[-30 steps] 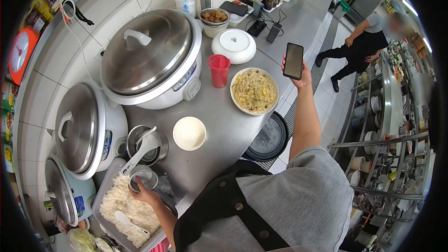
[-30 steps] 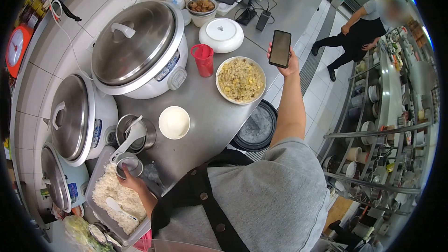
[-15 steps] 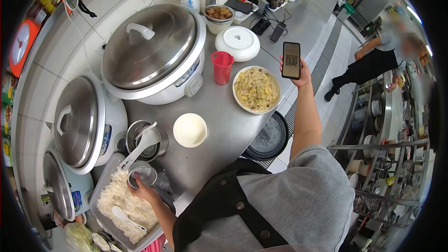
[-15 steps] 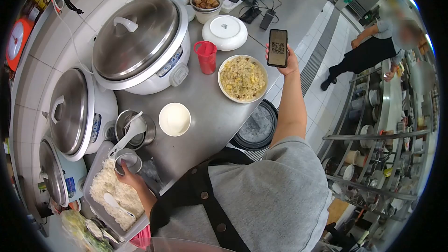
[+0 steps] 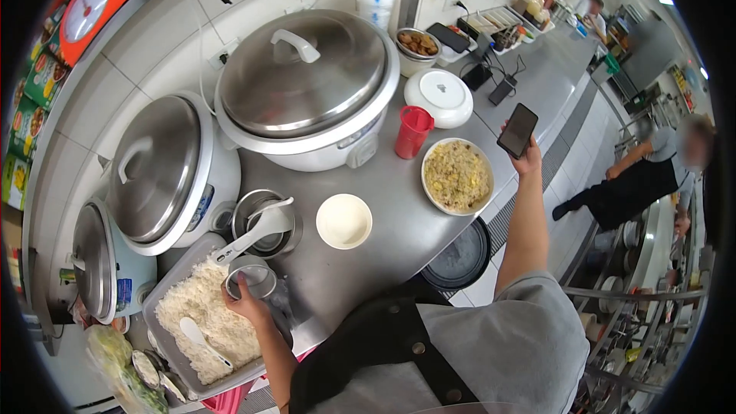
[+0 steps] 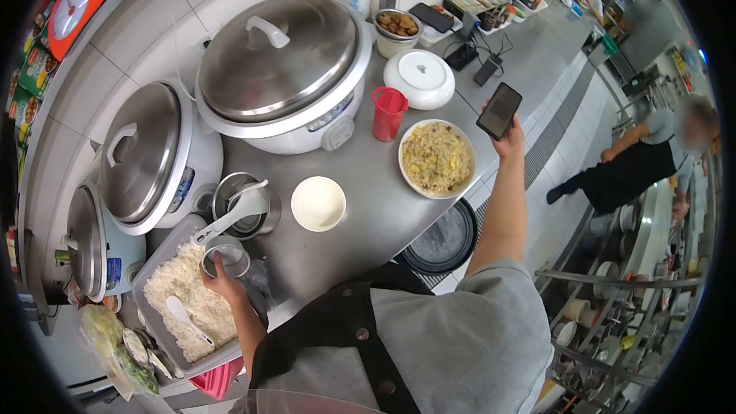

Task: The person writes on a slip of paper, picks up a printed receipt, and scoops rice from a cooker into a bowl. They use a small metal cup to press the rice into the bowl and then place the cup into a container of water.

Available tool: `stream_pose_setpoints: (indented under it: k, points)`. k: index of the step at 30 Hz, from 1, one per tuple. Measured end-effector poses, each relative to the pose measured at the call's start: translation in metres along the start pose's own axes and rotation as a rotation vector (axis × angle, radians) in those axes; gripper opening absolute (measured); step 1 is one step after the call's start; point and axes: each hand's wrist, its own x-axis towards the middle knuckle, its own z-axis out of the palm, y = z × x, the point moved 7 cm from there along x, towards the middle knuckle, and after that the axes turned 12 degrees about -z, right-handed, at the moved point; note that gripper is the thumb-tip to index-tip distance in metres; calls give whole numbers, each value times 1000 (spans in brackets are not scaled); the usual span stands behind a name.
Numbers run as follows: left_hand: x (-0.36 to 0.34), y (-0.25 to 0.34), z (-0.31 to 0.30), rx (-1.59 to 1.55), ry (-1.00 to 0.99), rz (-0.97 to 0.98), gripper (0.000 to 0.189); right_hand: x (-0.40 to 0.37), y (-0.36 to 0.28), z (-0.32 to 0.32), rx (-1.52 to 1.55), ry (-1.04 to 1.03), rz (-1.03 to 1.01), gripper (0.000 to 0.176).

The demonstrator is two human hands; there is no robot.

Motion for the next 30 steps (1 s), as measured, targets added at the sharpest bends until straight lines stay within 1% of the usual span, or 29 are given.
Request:
stream_pose_setpoints:
  k: [2,3,4,5,7,10,11,13,15,18,20,22,24,26,28,29,30]
  points:
    - [-1,3,0,9,7,4,17,0,-1,3,-11,96,-11,56]
    - [0,5,0,7,2,6,17,3,0,6,39,129,2,60]
    - [0,4,0,-2,3,11,17,4,1,18,27,130,-4,57]
    - [0,3,1,-17,8,14,17,8,0,27,13,125,-7,54]
    - [5,3,3,35,-25,66,17,20,6,57,166,5,-13,55]
    - [6,1,-4,139,-18,105,17,39,14,132,60,-337,-49,59]
    - [7,2,-6,181,-18,109,17,49,20,160,68,-326,-49,60]
    - [6,-1,-8,101,-10,68,16,65,26,210,79,-286,-70,60]
    - [5,0,-6,45,-21,44,16,94,34,247,82,-298,-63,60]
    - [4,3,-8,39,4,91,17,142,37,311,-15,-263,-85,62]
    - [4,-1,-9,28,5,59,17,168,39,364,-66,-336,-52,62]
    - [8,-6,-10,27,10,52,18,207,41,411,-205,-376,-34,60]
    - [10,-12,-14,40,19,61,19,225,44,460,-251,-360,93,54]
    - [8,-7,-13,35,31,70,18,228,41,512,-238,-418,109,47]
    - [3,-2,-9,-2,34,51,18,253,34,543,-291,-487,11,49]
    - [-1,4,-7,-15,44,44,18,266,33,555,-373,-504,29,54]
    - [1,4,-6,-12,49,35,18,288,30,561,-477,-468,-24,52]
